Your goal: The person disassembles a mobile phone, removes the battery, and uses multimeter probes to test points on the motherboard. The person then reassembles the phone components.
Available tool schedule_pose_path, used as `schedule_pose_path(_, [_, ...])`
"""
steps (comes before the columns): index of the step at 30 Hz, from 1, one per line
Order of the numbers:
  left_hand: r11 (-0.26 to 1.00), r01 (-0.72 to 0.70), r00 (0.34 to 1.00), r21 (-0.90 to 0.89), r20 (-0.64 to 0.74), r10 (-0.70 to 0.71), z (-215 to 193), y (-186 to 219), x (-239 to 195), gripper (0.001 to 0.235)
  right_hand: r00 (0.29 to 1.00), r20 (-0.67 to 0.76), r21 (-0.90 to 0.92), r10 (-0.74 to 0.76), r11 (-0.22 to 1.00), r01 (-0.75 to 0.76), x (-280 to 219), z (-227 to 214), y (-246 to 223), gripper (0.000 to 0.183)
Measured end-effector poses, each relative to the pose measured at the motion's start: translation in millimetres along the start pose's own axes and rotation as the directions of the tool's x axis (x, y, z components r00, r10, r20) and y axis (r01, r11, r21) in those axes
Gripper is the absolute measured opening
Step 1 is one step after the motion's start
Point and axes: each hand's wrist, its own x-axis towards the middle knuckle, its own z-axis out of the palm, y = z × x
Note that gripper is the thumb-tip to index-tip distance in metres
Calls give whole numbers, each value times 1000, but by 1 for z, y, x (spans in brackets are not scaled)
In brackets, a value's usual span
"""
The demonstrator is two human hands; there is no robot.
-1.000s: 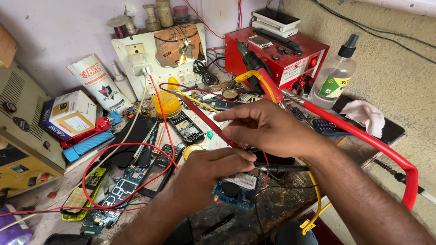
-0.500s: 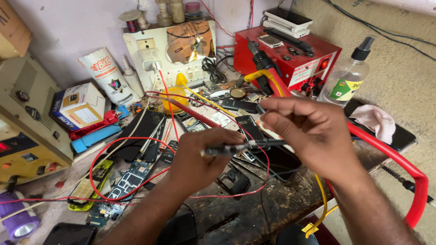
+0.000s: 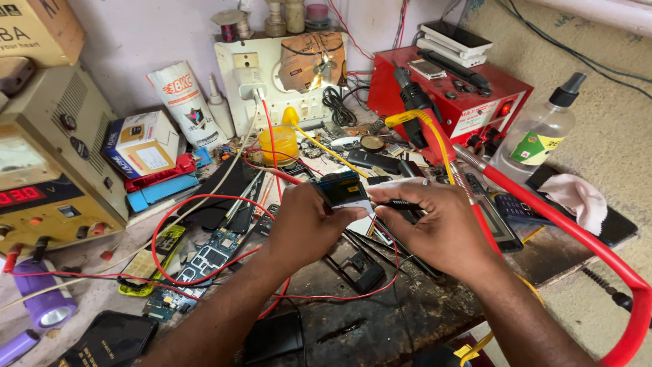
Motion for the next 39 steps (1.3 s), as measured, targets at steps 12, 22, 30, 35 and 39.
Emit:
schedule_pose_path(12, [828,-560,826,-40,55,561,0,15,-16,51,999,45,292,16,956,-29,12,-28,5,23])
schedule_pose_path(22, [810,-530,800,-251,167,576,6,25,-26,57,902,431,340,33,920,-196,44,-27,-21,40])
schedule_pose_path(30, [796,-553,782,-247,176,598,0,39,-28,45,867,497,361,21,904,-229,51,-26,-13,47])
schedule_pose_path(35, [780,-617,770,-108,122,626,-3,46,-28,38,910,415,415,10,888,-199,50,-27,-12,44])
schedule_pose_path(39, [760,-650,757,-18,81,649,-3,48,-28,36,933,360,419,26,888,-186,50,-29,-13,46])
